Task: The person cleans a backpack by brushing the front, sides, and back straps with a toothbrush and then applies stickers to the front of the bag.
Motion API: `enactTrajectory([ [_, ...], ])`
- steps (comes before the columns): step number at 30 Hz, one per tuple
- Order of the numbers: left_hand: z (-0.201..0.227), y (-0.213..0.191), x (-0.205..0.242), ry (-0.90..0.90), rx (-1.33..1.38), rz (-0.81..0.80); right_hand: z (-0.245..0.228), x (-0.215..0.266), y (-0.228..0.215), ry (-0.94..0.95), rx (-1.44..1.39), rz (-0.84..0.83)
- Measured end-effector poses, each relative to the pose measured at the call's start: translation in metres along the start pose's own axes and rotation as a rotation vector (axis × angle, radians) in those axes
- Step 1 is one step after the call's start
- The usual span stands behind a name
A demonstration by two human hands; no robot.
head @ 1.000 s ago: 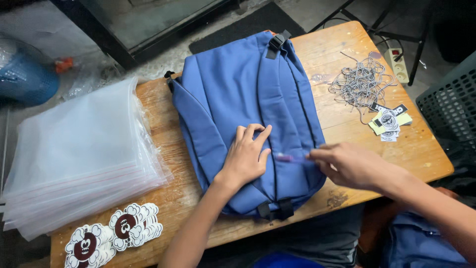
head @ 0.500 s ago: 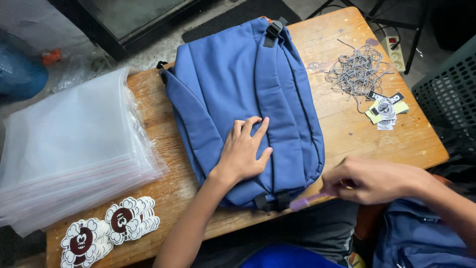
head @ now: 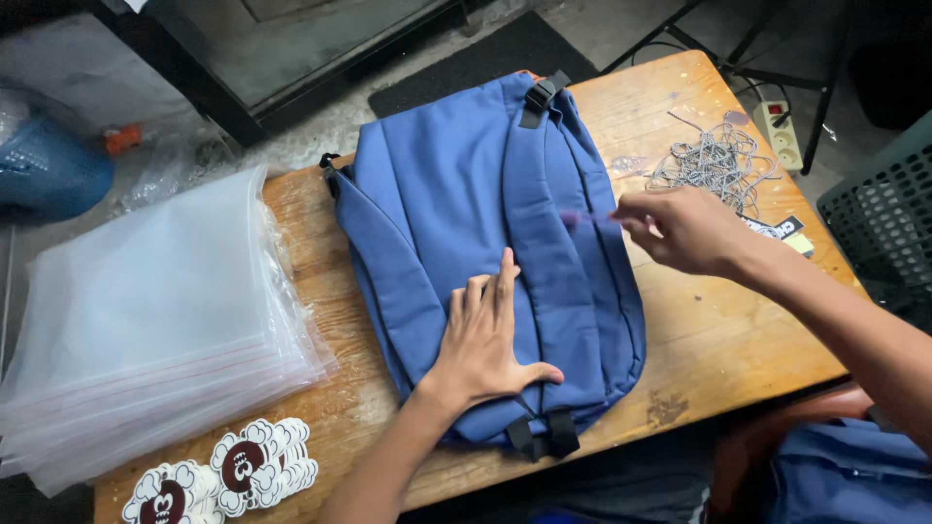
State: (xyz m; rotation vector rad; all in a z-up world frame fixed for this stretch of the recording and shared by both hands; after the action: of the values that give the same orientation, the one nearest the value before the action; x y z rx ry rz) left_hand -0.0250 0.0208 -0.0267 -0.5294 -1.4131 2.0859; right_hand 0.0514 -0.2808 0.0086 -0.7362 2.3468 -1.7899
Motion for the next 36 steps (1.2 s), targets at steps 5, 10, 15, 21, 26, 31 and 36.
enactTrajectory([
  [5, -0.001, 0.006, 0.002, 0.018, 0.066, 0.051, -0.055, 0.019, -0.05, 0.141, 0.14, -0.437],
  [10, -0.001, 0.005, 0.003, 0.036, 0.103, 0.099, -0.076, 0.032, -0.051, 0.114, 0.201, -0.194],
  [15, -0.003, 0.009, 0.0, 0.082, 0.16, 0.163, -0.045, -0.01, -0.01, -0.2, -0.11, -0.519],
  [21, 0.0, -0.001, 0.002, 0.092, 0.102, 0.099, -0.036, -0.05, -0.025, -0.078, 0.037, -0.099],
  [26, -0.001, 0.001, 0.002, 0.114, 0.031, 0.014, -0.047, -0.041, -0.055, 0.046, -0.184, -0.571],
  [31, -0.001, 0.005, 0.001, 0.135, 0.027, -0.01, 0.033, -0.102, -0.024, -0.007, -0.213, -0.035],
  [36, -0.003, 0.006, 0.001, 0.119, 0.033, -0.019, -0.054, -0.074, -0.074, -0.044, -0.411, -0.289],
])
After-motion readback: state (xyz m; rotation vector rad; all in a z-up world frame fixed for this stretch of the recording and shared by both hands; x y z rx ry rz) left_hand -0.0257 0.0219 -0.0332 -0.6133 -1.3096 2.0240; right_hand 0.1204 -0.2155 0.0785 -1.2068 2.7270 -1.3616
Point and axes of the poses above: each hand's wrist, its own x-axis away from the middle knuckle, its own y-axis out of the palm, z = x × y, the point moved 1 cm from there along -x, towards the middle knuckle, and after that the axes turned 14 degrees about -z, right-handed, at the moved point
